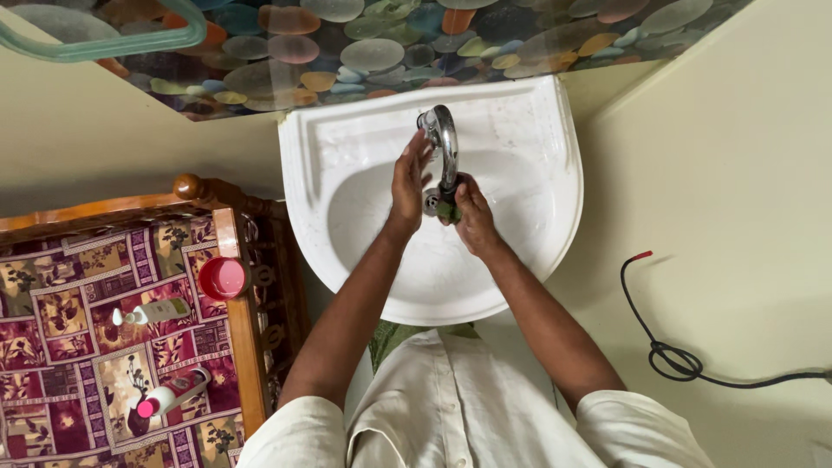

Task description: The person scrubs a white bathroom sink with a green sponge, focusing on the basin, faucet, and surrounding surfaces. They repeatedly wipe and rinse the sink, ensuring all areas are cleaned.

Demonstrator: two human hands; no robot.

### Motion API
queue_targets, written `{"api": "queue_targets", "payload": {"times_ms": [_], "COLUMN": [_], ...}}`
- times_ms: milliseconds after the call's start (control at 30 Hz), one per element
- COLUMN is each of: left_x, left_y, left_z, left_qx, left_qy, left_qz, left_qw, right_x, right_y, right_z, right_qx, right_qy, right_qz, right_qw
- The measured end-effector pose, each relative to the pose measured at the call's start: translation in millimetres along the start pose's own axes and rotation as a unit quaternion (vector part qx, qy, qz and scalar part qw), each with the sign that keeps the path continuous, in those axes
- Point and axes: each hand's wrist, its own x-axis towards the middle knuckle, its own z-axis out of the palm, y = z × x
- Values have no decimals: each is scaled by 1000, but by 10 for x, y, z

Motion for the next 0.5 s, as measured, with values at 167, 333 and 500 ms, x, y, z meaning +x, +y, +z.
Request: {"api": "queue_targets", "payload": {"times_ms": [167,333,500], "left_x": [-230,-294,-556], "left_y": [-97,-549,-524], "left_z": [-41,-207,-206], "left_qx": [23,18,156], "left_qy": [-5,-18,-120], "left_qz": [-38,-36,155], "left_qw": [999,999,968], "right_x": [-286,-326,-302], "right_y": [115,-51,48], "right_z": [-49,-37,-187], "right_qx": [58,106,85], "right_qy": [84,-14,-4], "right_qz": [92,158,178], "right_qw": [990,982,980]}}
